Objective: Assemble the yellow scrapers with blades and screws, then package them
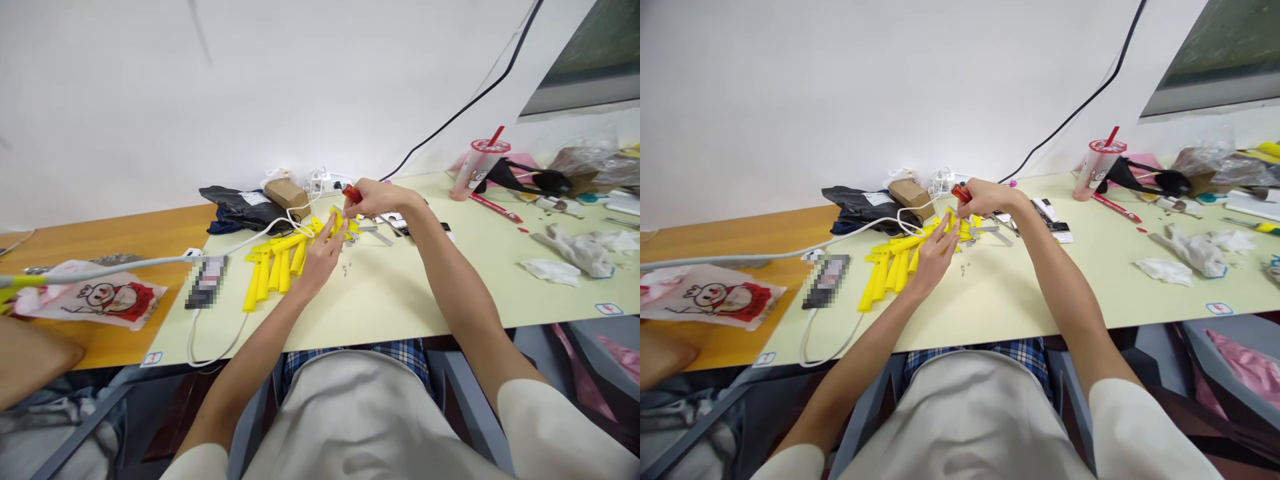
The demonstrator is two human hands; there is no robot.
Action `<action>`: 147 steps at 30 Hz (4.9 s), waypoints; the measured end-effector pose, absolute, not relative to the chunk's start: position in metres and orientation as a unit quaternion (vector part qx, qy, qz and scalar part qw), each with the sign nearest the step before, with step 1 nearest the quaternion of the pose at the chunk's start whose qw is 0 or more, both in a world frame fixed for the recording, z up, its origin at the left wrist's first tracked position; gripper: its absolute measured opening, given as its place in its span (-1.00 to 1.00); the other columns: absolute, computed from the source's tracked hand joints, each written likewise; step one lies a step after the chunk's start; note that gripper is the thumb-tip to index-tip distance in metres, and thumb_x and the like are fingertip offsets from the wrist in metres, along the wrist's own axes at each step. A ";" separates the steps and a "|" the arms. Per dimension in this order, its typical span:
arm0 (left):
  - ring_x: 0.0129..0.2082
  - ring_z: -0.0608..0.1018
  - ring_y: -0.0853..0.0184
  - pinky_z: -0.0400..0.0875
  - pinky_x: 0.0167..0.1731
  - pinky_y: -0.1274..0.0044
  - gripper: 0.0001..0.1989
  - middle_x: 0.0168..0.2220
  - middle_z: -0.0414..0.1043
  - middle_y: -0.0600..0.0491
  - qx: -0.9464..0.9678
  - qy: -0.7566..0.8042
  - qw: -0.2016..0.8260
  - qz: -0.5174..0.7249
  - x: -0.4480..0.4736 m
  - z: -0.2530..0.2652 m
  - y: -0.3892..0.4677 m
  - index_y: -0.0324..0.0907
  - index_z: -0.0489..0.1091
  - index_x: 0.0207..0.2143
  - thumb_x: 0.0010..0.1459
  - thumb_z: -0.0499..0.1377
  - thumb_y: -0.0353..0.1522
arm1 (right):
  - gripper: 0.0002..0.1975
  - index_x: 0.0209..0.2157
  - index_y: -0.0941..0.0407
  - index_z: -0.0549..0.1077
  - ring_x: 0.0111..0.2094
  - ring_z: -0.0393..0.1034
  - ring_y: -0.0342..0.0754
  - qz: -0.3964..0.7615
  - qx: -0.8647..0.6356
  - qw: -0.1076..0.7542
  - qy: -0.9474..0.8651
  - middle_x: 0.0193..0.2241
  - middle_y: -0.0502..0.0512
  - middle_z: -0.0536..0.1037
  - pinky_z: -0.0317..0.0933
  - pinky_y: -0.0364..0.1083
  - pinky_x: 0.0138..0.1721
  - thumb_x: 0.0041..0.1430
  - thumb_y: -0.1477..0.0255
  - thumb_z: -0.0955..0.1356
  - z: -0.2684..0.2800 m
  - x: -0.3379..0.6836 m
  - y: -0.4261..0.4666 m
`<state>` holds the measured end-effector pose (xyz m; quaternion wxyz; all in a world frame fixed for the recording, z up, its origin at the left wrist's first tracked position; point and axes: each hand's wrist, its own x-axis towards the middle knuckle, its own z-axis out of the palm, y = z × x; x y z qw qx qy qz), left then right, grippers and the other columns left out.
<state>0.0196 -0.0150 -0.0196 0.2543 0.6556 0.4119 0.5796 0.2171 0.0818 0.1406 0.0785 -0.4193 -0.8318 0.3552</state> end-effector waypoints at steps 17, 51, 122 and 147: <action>-0.26 0.73 0.34 0.40 -0.50 0.62 -0.43 -0.23 0.54 0.17 0.369 0.363 0.575 0.634 0.005 -0.014 -0.003 -0.02 0.25 -0.08 0.06 0.56 -0.25 | -0.84 -0.28 0.11 0.57 -0.33 0.44 0.01 0.215 -0.421 -0.096 -0.876 -0.32 0.09 0.60 0.12 -0.03 -0.32 0.15 0.48 0.57 0.106 0.212 0.076; -0.23 0.69 0.32 0.39 -0.49 0.61 -0.44 -0.12 0.54 0.08 0.311 0.290 0.678 0.600 -0.002 -0.022 -0.024 -0.06 0.32 -0.03 0.08 0.57 -0.37 | -0.73 -0.36 0.07 0.36 -0.37 0.29 -0.01 0.111 -0.417 -0.003 -0.902 -0.39 0.06 0.48 0.01 -0.02 -0.31 0.33 0.41 0.50 0.092 0.195 0.060; -0.26 0.62 0.38 0.36 -0.47 0.63 -0.44 -0.15 0.45 0.11 0.276 0.285 0.711 0.581 -0.001 -0.014 -0.033 -0.05 0.30 -0.04 0.06 0.54 -0.45 | -0.92 -0.26 0.14 0.50 -0.26 0.40 0.04 0.138 -0.365 0.050 -0.919 -0.21 0.19 0.61 0.11 -0.04 -0.21 0.35 0.47 0.46 0.087 0.199 0.063; -0.28 0.61 0.38 0.36 -0.52 0.67 -0.56 -0.18 0.48 0.06 0.271 0.265 0.724 0.576 0.003 -0.023 -0.030 -0.14 0.37 -0.11 0.08 0.52 -0.48 | -0.85 -0.33 0.11 0.42 -0.32 0.39 0.03 0.129 -0.374 0.029 -0.918 -0.28 0.19 0.62 0.09 -0.04 -0.27 0.30 0.56 0.44 0.091 0.203 0.058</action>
